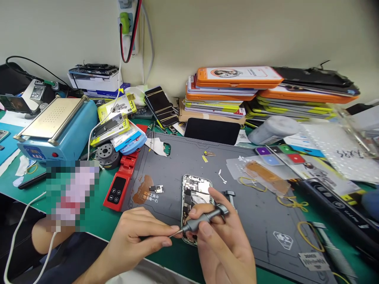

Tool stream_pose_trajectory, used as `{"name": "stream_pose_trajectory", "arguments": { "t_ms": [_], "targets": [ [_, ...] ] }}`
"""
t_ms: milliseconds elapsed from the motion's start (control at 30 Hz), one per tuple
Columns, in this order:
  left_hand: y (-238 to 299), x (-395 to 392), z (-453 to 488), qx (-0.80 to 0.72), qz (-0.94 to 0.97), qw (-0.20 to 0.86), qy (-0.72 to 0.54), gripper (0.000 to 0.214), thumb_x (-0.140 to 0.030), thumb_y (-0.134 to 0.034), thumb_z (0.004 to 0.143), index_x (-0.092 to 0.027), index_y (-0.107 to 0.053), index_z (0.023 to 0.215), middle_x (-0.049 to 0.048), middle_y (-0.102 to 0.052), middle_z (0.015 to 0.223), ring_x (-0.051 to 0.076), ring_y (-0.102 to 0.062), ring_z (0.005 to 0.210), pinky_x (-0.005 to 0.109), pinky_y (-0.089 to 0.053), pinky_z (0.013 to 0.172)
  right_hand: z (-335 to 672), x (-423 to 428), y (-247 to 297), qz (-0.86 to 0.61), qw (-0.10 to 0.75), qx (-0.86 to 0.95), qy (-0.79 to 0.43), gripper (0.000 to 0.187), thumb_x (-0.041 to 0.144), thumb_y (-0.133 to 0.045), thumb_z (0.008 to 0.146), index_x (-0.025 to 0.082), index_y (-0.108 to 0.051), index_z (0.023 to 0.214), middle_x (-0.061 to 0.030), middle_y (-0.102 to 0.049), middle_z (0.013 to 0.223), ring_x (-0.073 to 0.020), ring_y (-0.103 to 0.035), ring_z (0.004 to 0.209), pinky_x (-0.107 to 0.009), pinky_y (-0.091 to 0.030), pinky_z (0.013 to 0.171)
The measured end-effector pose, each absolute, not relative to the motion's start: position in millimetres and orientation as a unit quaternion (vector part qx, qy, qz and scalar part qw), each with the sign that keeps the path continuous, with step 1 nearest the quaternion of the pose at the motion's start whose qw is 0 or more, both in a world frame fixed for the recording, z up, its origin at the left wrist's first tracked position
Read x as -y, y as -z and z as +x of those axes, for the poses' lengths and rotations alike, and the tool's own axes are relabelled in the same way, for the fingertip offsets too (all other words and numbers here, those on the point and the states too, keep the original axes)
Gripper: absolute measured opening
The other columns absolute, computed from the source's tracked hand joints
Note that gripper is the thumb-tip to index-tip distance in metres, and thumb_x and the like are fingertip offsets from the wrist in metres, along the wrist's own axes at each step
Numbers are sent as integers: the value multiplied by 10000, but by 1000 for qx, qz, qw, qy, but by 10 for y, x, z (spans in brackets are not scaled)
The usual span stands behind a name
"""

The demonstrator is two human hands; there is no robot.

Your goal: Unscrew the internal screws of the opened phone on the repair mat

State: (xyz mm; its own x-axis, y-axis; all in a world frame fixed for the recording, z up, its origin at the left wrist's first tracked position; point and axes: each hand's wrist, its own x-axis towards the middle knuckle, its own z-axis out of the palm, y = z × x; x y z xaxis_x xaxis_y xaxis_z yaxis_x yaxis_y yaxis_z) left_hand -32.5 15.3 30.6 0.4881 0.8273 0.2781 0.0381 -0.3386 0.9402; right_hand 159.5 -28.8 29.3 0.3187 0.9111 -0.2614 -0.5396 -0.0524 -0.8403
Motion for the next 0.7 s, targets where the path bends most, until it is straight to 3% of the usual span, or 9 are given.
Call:
{"name": "stream_pose_trajectory", "arguments": {
  "t_ms": [233,433,700],
  "targets": [
    [-311,-161,-306,-307,708,480,-417,205,-357,-756,1099,-270,-888,1228,47,-896,982,185,-849,811,307,-514,728,1596,270,-310,-480,655,201,-548,585,451,-906,945,355,-653,1463,-36,-697,994,-184,-656,794,-267,-620,632],
    [-292,-151,-307,-307,698,488,-424,224,-281,-808,1061,-325,-875,1270,11,-898,1008,168,-853,836,292,-520,760,1598,268,-304,-474,658,203,-548,580,428,-913,948,337,-665,1464,-38,-706,995,-176,-671,793,-254,-619,628],
    [-294,-149,-301,-307,694,494,-424,220,-307,-801,1064,-342,-872,1269,-5,-897,1030,163,-858,859,285,-516,777,1613,277,-299,-468,658,211,-551,555,433,-896,967,355,-664,1465,-37,-714,1008,-170,-670,783,-262,-634,645]
  ]
}}
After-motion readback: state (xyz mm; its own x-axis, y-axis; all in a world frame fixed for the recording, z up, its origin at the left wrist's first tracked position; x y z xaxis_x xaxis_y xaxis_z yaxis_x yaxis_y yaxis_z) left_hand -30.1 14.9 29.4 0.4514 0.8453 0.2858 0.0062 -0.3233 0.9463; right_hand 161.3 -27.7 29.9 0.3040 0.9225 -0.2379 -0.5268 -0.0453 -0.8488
